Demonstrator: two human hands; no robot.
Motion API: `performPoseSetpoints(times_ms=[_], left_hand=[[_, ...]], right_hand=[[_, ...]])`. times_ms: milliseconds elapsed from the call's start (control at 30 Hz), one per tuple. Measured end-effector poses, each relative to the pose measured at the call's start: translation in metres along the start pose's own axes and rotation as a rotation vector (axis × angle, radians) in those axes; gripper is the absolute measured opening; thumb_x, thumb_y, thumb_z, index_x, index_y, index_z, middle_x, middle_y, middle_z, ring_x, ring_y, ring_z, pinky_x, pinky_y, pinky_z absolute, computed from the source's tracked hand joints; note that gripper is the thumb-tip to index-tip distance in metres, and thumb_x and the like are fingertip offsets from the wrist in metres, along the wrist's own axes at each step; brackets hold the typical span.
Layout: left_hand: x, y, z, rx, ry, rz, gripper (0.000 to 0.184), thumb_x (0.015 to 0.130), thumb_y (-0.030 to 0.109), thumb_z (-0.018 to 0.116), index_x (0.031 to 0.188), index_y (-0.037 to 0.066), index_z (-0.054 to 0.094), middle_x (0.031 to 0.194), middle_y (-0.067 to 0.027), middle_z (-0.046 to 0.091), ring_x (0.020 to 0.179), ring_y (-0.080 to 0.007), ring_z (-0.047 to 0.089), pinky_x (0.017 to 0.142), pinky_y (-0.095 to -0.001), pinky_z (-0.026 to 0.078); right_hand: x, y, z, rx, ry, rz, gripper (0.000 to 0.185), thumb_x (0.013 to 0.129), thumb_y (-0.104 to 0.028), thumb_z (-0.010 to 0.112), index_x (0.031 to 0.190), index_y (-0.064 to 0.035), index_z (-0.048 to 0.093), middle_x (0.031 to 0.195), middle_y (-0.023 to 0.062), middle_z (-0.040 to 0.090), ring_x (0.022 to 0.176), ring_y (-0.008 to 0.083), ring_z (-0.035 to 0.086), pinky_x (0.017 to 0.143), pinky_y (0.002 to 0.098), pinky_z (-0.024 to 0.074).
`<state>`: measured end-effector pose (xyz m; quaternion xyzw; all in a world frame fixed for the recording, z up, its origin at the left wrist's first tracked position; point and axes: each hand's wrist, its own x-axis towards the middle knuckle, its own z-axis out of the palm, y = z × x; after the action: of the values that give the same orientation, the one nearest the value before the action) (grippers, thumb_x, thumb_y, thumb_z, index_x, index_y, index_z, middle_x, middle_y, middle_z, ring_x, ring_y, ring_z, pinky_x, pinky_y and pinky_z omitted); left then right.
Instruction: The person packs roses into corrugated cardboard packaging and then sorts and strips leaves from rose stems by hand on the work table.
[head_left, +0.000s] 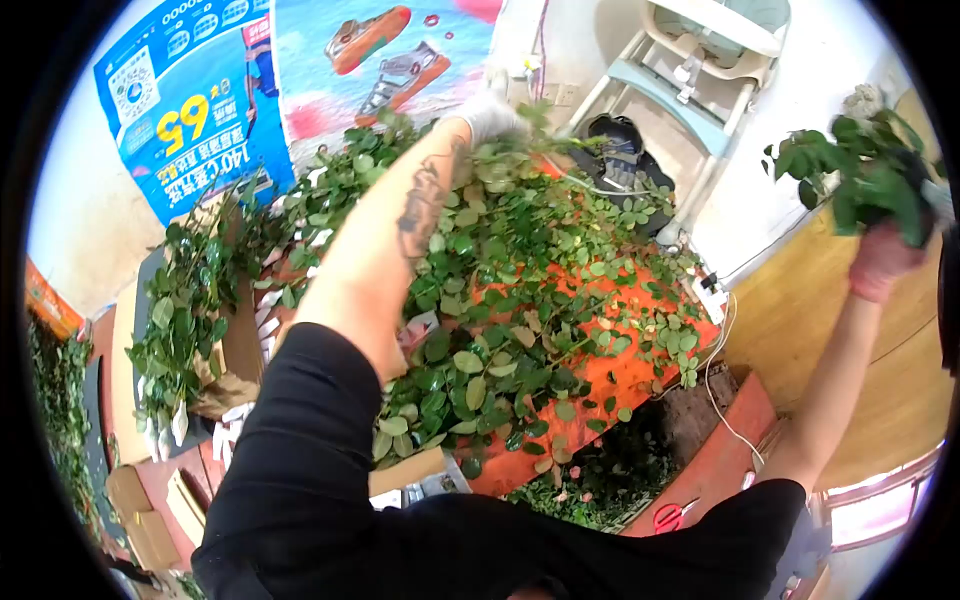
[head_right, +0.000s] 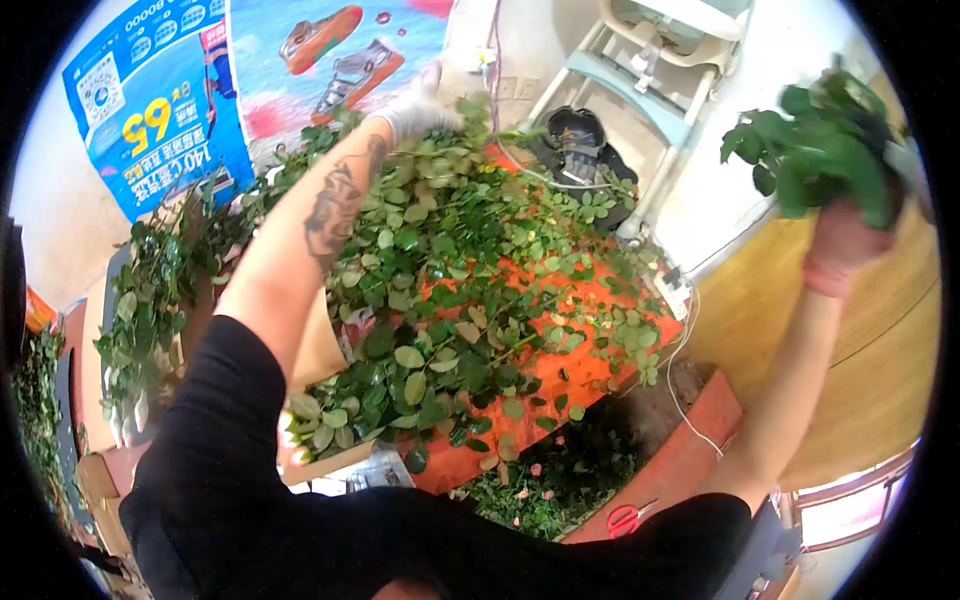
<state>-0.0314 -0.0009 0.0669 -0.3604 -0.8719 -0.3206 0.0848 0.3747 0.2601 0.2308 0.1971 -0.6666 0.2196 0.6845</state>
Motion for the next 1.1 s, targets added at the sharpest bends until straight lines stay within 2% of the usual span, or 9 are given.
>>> performPoseSetpoints(times_ms=[100,133,200,300,433,500,667,933,1100], left_hand=[[-0.065,-0.030,-0.021,-0.012,0.366,0.364,0.065,0.077,0.031,0.068,0.131,0.003,0.046,0.120,-0.0186,0.057,0.108,-0.0301,0.057,0.094,-0.0359,0.044],[-0.110,-0.028,-0.049,-0.140,0.091,0.296,0.055,0.080,0.028,0.066,0.126,0.003,0.051,0.114,-0.0154,0.061,0.102,-0.0253,0.059,0.090,-0.0343,0.046],[-0.197,-0.063,-0.081,-0.391,-0.335,0.242,0.040,0.087,0.025,0.062,0.120,0.003,0.057,0.093,-0.0008,0.064,0.075,-0.0058,0.055,0.065,-0.0227,0.048],[-0.343,-0.066,-0.125,-0.355,-0.740,-0.235,0.034,0.087,0.023,0.062,0.115,0.004,0.062,0.097,-0.0033,0.065,0.073,-0.0043,0.056,0.063,-0.0212,0.049],[-0.471,-0.094,-0.085,-0.067,-0.638,-0.200,0.035,0.085,0.019,0.058,0.118,0.009,0.061,0.110,-0.0129,0.065,0.092,-0.0205,0.064,0.082,-0.0325,0.051],[-0.504,-0.099,-0.053,-0.070,-0.467,-0.243,0.037,0.084,0.018,0.058,0.119,0.007,0.059,0.113,-0.0164,0.062,0.102,-0.0287,0.061,0.090,-0.0356,0.047],[-0.532,-0.108,0.000,-0.021,-0.309,-0.221,0.046,0.085,0.024,0.054,0.126,0.003,0.051,0.114,-0.0174,0.059,0.100,-0.0325,0.060,0.088,-0.0385,0.047],[-0.544,-0.113,0.017,-0.126,-0.493,-0.354,0.046,0.088,0.027,0.052,0.127,0.003,0.050,0.142,-0.0137,0.039,0.107,-0.0326,0.058,0.092,-0.0390,0.046],[-0.546,-0.116,0.020,-0.120,-0.426,-0.349,0.041,0.088,0.027,0.053,0.121,0.003,0.054,0.132,-0.0133,0.048,0.101,-0.0321,0.060,0.088,-0.0374,0.048]], right_hand=[[-0.078,-0.009,0.067,-0.510,-0.370,-0.365,0.045,0.084,-0.015,0.060,0.124,0.0026,0.050,0.119,0.0129,0.058,0.107,0.0246,0.057,0.092,0.0369,0.0451],[-0.088,-0.045,0.099,-0.434,-0.547,-0.421,0.043,0.071,0.003,0.065,0.114,0.0022,0.057,0.111,0.0148,0.062,0.099,0.0268,0.062,0.084,0.0367,0.0497],[-0.123,-0.062,0.136,-0.468,-0.792,-0.543,0.045,0.061,0.002,0.064,0.106,-0.0054,0.062,0.106,0.0156,0.062,0.091,0.0314,0.062,0.077,0.0390,0.0508],[-0.184,-0.114,0.205,-0.191,-1.008,-0.558,0.045,0.060,-0.001,0.067,0.103,-0.0128,0.065,0.099,0.0112,0.061,0.080,0.0275,0.062,0.068,0.0372,0.0515],[-0.265,-0.162,0.272,-0.022,-0.971,-0.709,0.042,0.071,-0.011,0.060,0.113,-0.0169,0.056,0.089,0.0080,0.057,0.071,0.0207,0.059,0.060,0.0308,0.0474],[-0.315,-0.176,0.298,-0.265,-1.362,-0.883,0.034,0.078,-0.015,0.052,0.112,-0.0148,0.054,0.084,0.0056,0.057,0.069,0.0183,0.058,0.057,0.0296,0.0443],[-0.390,-0.232,0.332,0.110,-1.418,-0.620,0.022,0.079,-0.015,0.048,0.098,-0.0087,0.058,0.080,0.0051,0.057,0.070,0.0181,0.059,0.059,0.0305,0.0459],[-0.464,-0.229,0.338,0.072,-1.704,-0.343,0.042,0.079,-0.018,0.056,0.120,-0.0124,0.054,0.103,0.0149,0.059,0.084,0.0260,0.062,0.070,0.0360,0.0498],[-0.466,-0.226,0.342,0.143,-1.610,-0.313,0.042,0.079,-0.013,0.052,0.121,-0.0138,0.055,0.099,0.0116,0.060,0.079,0.0253,0.063,0.066,0.0369,0.0505]])
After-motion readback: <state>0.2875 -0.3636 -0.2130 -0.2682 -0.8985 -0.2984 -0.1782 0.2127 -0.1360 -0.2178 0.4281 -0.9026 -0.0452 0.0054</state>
